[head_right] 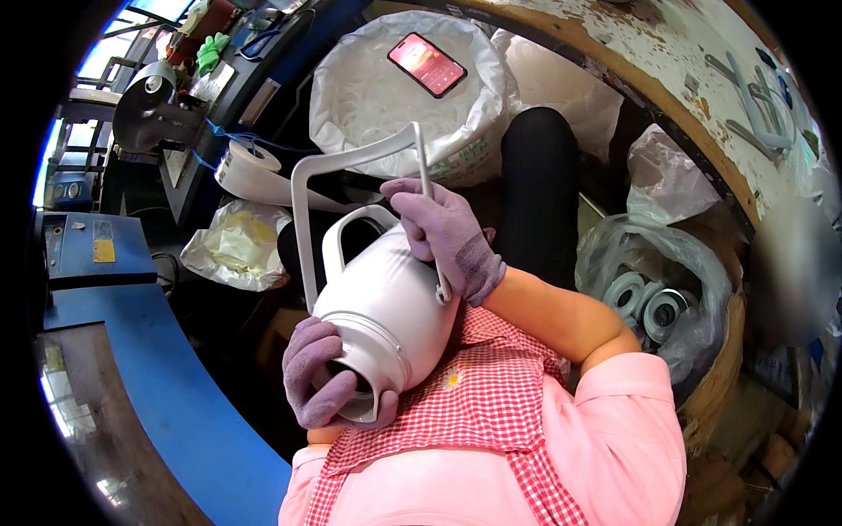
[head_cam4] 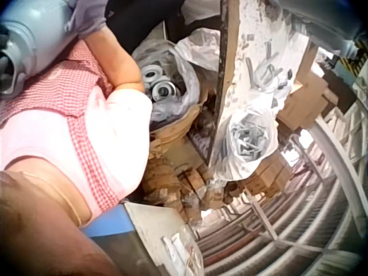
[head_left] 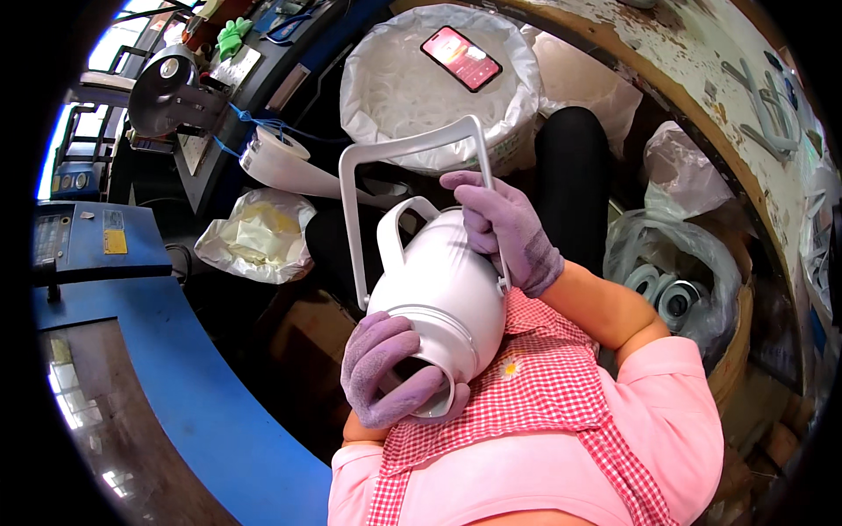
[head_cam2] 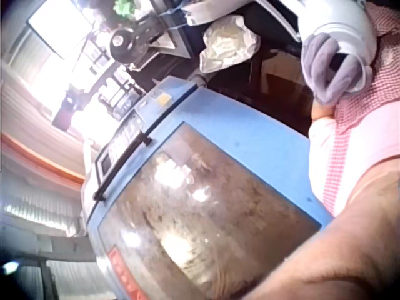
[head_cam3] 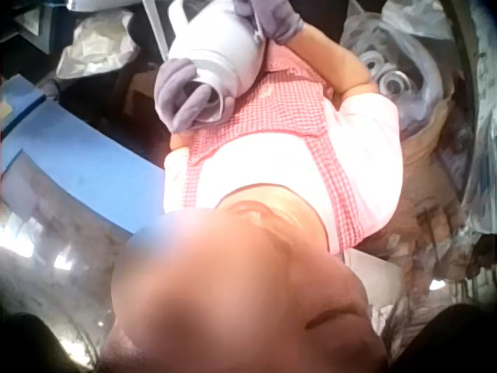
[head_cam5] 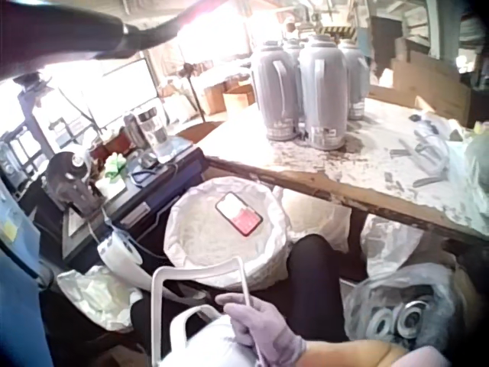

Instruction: The person assembles white thermos flasks by hand. They pick up a flask body, insert a stopper, attach a handle, and place the completed unit on a table. The process is repeated for multiple units.

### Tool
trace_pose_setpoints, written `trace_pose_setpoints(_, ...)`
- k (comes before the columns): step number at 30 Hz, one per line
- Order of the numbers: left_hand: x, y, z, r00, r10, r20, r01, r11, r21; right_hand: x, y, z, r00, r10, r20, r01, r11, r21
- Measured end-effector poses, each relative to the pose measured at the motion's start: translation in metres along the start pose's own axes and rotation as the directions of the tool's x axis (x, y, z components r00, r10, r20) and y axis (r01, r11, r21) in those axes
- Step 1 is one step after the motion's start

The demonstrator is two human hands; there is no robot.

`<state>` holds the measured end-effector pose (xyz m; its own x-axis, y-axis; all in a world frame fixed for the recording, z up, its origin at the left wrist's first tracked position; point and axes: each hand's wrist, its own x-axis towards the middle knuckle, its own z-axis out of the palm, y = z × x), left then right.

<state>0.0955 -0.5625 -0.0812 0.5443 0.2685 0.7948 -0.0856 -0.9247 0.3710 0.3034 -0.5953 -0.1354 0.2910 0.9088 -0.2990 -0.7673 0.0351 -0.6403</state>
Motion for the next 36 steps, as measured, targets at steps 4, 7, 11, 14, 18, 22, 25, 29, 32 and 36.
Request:
trace_pose_setpoints(4, 0.001, 0.009, -0.009, 0.984, -0.01, 0.177, 0.009, 1.0, 0.003, -0.007, 0.001, 0.013, 0.959, -0.277, 0.052, 0.282, 0.944, -0.174)
trace_pose_setpoints(7, -0.004, 0.001, -0.005, 0.997, -0.048, 0.062, 0.049, 0.999, -0.015, -0.012, -0.011, 0.012, 0.984, -0.176, -0.023, 0.17, 0.97, -0.172)
trace_pose_setpoints(11, 0.006, 0.003, -0.002, 0.992, 0.016, 0.124, -0.004, 0.995, -0.101, -0.015, 0.016, 0.009, 0.973, -0.211, 0.098, 0.231, 0.931, -0.283)
trace_pose_setpoints(14, 0.01, 0.005, 0.008, 0.997, -0.061, 0.056, 0.072, 0.975, -0.212, -0.023, -0.003, 0.005, 0.944, -0.248, 0.217, 0.3, 0.917, -0.261)
trace_pose_setpoints(18, 0.016, -0.055, -0.001, 0.746, -0.643, -0.173, 0.406, 0.645, -0.647, -0.015, -0.008, -0.032, 0.955, -0.189, 0.23, 0.21, 0.975, -0.071)
trace_pose_setpoints(22, -0.015, -0.063, 0.033, 0.602, -0.664, 0.444, 0.772, 0.343, -0.535, -0.031, -0.011, -0.055, 0.953, -0.169, 0.252, 0.15, 0.984, 0.092)
trace_pose_setpoints(25, -0.016, -0.052, 0.042, 0.46, -0.632, 0.623, 0.772, -0.062, -0.633, -0.043, -0.015, -0.08, 0.928, -0.144, 0.344, 0.084, 0.98, 0.183)
trace_pose_setpoints(29, -0.034, -0.052, 0.047, 0.736, -0.506, 0.451, 0.639, 0.298, -0.709, -0.043, -0.012, -0.084, 0.911, -0.205, 0.358, 0.166, 0.976, 0.138)
trace_pose_setpoints(32, -0.028, -0.045, 0.053, 0.706, -0.584, 0.4, 0.623, 0.244, -0.743, -0.042, -0.011, -0.073, 0.946, -0.192, 0.26, 0.141, 0.969, 0.202)
trace_pose_setpoints(36, -0.033, -0.047, 0.061, 0.646, -0.655, 0.393, 0.648, 0.198, -0.735, -0.043, -0.015, -0.059, 0.921, -0.281, 0.272, 0.241, 0.955, 0.17)
